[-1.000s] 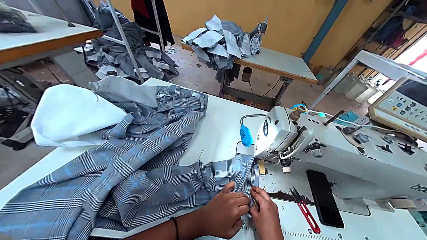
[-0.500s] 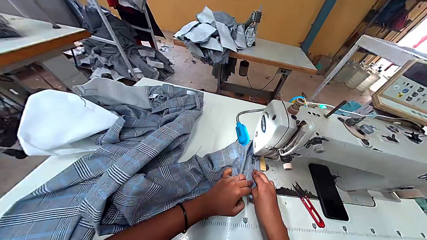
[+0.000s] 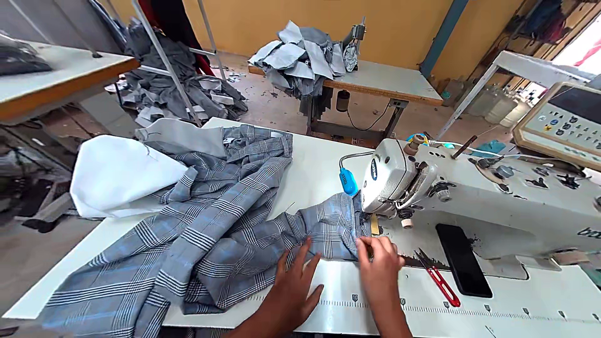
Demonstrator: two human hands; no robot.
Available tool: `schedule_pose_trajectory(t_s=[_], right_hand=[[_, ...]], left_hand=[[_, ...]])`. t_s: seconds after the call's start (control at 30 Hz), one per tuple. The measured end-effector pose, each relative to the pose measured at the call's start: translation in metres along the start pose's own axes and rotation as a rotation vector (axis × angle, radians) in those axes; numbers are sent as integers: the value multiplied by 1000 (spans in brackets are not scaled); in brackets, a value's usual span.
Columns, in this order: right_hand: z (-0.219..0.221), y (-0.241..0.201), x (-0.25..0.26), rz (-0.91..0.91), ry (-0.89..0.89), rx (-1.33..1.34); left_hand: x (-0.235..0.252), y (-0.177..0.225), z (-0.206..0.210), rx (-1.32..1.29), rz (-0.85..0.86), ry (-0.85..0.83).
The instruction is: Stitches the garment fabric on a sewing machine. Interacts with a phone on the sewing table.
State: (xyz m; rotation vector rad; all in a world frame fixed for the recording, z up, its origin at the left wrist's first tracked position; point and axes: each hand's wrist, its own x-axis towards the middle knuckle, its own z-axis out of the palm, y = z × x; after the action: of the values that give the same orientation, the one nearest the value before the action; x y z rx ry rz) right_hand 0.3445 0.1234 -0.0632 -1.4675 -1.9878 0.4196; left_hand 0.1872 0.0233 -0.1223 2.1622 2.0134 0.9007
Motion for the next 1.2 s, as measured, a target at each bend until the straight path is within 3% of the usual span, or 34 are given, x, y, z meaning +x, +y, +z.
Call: schedule_pose_trajectory(t_s=[0.07, 0.13, 0.23, 0.3, 0.37, 0.43, 0.5, 0.57, 0.63, 0.7, 0.8, 0.9, 1.03, 1.2], right_hand=[[8, -13, 14, 165, -251, -112], [18, -15, 28, 253, -335, -115], [15, -9, 26, 169, -98, 339], [-3, -13, 9, 51, 37, 662], [-17, -12, -20, 43, 52, 745], [-19, -3, -53, 76, -8, 638], [-13, 10, -71, 85, -72, 551], [-8, 15, -78, 107, -117, 493], [-7, 14, -79, 111, -141, 413], [-4, 13, -79, 76, -135, 320], [-5, 12, -77, 55, -183, 217], [-4, 9, -77, 54, -197, 166], [1, 7, -78, 56, -164, 141], [1, 7, -79, 53, -153, 159]], left_hand=[[-5, -2, -2, -41, 16, -53], [-3, -3, -11, -94, 1, -146], [14, -12, -34, -154, -85, -416], [31, -33, -45, -187, -141, -479], [44, -62, -56, -175, -175, -473], [52, -84, -70, -136, -115, -520], [58, -70, -94, -152, -28, -603], [62, -35, -103, -204, 97, -481], [72, 4, -81, -299, 244, -352], [88, 30, -47, -381, 341, -402], [102, 38, -4, -257, 151, -480], [105, 48, 3, -140, -87, -562], [98, 54, 9, -227, -353, -544], [103, 69, 8, -371, -549, -735]])
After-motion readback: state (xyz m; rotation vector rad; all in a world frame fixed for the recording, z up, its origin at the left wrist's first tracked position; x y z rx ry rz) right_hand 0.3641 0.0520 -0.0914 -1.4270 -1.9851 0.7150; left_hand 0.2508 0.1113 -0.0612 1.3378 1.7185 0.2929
